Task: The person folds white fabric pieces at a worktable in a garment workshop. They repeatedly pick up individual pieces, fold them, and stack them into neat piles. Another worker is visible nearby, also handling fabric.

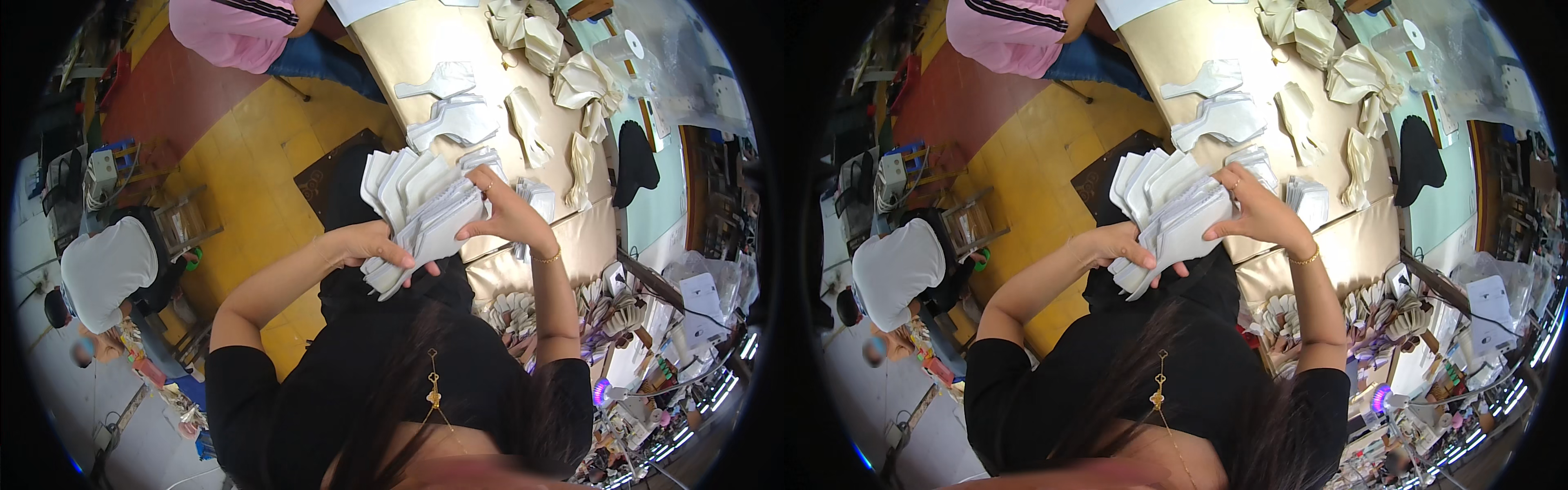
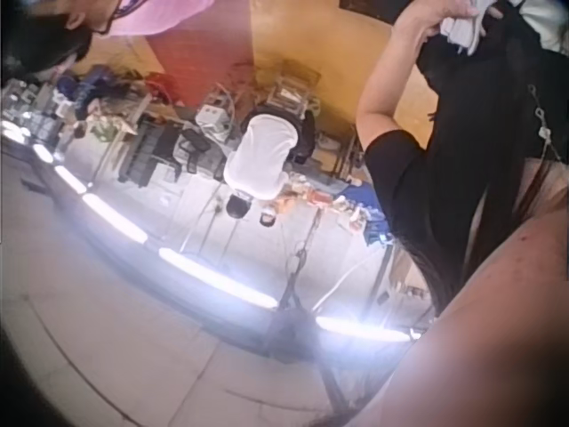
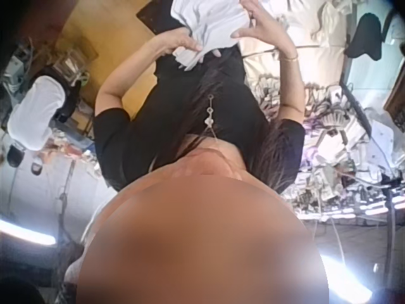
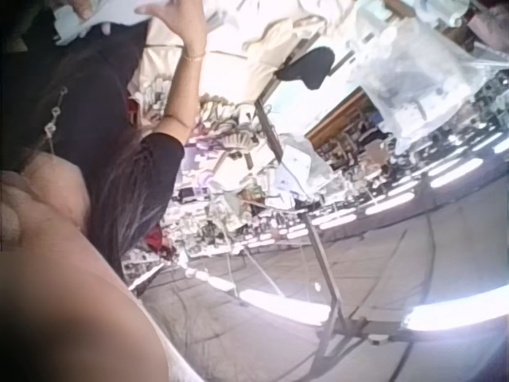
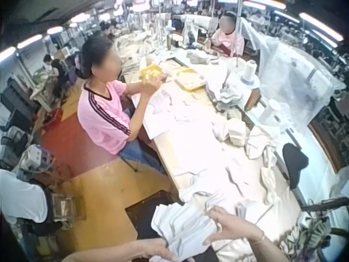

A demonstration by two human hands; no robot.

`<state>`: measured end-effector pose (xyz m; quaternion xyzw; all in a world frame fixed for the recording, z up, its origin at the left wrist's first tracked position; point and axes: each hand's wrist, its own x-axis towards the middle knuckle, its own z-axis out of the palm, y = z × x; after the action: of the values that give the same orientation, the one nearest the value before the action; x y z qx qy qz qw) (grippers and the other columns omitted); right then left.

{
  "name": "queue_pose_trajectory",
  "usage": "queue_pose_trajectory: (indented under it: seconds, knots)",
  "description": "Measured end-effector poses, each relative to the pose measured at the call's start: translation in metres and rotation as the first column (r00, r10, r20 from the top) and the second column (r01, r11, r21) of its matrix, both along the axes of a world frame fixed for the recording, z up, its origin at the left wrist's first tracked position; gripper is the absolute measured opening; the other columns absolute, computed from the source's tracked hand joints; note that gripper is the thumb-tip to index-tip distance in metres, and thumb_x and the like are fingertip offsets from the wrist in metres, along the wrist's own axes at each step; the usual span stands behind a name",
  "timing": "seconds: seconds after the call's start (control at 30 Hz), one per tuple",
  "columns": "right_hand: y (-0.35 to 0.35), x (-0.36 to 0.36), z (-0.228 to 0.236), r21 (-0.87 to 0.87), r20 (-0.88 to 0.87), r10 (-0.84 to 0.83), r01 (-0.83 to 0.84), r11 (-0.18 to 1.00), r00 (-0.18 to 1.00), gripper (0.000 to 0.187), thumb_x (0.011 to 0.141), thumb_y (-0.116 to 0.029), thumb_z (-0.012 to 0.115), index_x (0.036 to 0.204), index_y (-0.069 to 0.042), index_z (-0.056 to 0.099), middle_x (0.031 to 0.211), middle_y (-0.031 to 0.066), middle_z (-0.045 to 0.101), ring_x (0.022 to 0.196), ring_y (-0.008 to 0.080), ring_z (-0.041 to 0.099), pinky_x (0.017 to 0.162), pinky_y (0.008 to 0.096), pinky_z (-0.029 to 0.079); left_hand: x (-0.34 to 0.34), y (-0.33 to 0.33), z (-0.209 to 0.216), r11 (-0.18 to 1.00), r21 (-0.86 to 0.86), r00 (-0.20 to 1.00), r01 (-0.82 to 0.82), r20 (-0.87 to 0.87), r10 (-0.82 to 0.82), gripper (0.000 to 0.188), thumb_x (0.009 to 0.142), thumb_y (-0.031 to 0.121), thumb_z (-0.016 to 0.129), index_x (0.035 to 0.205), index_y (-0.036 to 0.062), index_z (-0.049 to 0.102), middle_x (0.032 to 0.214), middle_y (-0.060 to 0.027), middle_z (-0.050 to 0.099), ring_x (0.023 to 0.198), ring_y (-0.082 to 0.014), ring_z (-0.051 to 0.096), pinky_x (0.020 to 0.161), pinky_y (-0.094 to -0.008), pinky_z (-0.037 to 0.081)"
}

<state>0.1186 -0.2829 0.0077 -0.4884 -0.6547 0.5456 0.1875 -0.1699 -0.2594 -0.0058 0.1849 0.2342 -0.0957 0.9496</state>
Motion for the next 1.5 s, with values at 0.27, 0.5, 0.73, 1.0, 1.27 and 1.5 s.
queue_pose_trajectory:
  seconds: [0.27,0.5,0.73,1.0,1.27,1.5]
  knots:
    - [-0.055,-0.039,-0.015,-0.184,-0.458,-0.196,0.123,0.975,0.867,0.115,0.081,-0.085,0.042,0.155,-0.001,0.014,0.160,0.0159,0.019,0.148,0.0279,0.020,0.119,0.0395,0.016,-0.016,-0.028,-0.003,0.976,0.111,0.967,0.185,0.158,-0.202,0.067,0.071,0.014,0.086,0.128,-0.0019,0.055,0.118,-0.0143,0.066,0.097,-0.0207,0.065,0.084,-0.0332,0.054]
    - [-0.082,-0.066,-0.018,-0.345,-0.461,-0.626,0.523,0.779,0.629,0.066,0.104,-0.058,0.026,0.133,-0.003,0.047,0.124,0.0109,0.058,0.119,0.0205,0.050,0.104,0.0334,0.036,-0.018,-0.050,-0.004,0.960,0.107,0.958,0.257,0.106,-0.268,0.070,0.068,0.014,0.088,0.128,-0.0028,0.056,0.111,-0.0153,0.067,0.105,-0.0225,0.064,0.091,-0.0323,0.052]
    - [-0.118,-0.068,0.000,-0.943,-0.317,-0.948,0.122,0.310,-0.043,0.074,0.099,-0.065,0.027,0.150,-0.011,0.029,0.146,0.0173,0.042,0.130,0.0330,0.047,0.110,0.0459,0.036,-0.009,-0.028,0.026,0.891,0.367,0.963,0.268,-0.106,-0.246,0.081,0.067,0.016,0.089,0.134,-0.0036,0.049,0.124,-0.0143,0.061,0.105,-0.0194,0.062,0.090,-0.0336,0.052]
    - [-0.120,-0.075,0.012,-0.676,-0.664,-0.701,0.191,0.711,0.261,0.081,0.097,-0.031,0.061,0.157,-0.019,0.008,0.143,0.0101,0.039,0.132,0.0237,0.041,0.115,0.0416,0.029,-0.023,-0.053,0.018,0.619,0.566,0.817,0.544,-0.526,-0.236,0.083,0.061,0.033,0.092,0.128,-0.0035,0.059,0.130,-0.0166,0.059,0.121,-0.0270,0.054,0.105,-0.0307,0.038]
    - [-0.092,-0.118,-0.027,-0.619,-0.561,-0.819,0.596,0.512,0.122,0.048,0.102,-0.032,0.055,0.138,-0.008,0.036,0.122,0.0076,0.055,0.112,0.0146,0.051,0.102,0.0301,0.039,-0.011,-0.064,0.013,0.748,0.631,0.974,0.204,-0.205,-0.092,0.050,0.074,0.037,0.085,0.102,-0.0032,0.071,0.101,-0.0097,0.068,0.096,-0.0171,0.062,0.089,-0.0300,0.048]
    - [-0.064,-0.087,-0.013,-0.396,-0.507,-0.725,0.621,0.677,0.467,0.083,0.096,-0.071,0.015,0.137,-0.005,0.044,0.134,0.0090,0.053,0.120,0.0190,0.052,0.107,0.0363,0.038,-0.012,-0.056,0.032,0.893,0.446,0.978,-0.064,-0.152,0.146,0.029,0.074,0.015,0.084,0.093,0.0008,0.068,0.086,-0.0057,0.068,0.072,-0.0144,0.065,0.070,-0.0271,0.053]
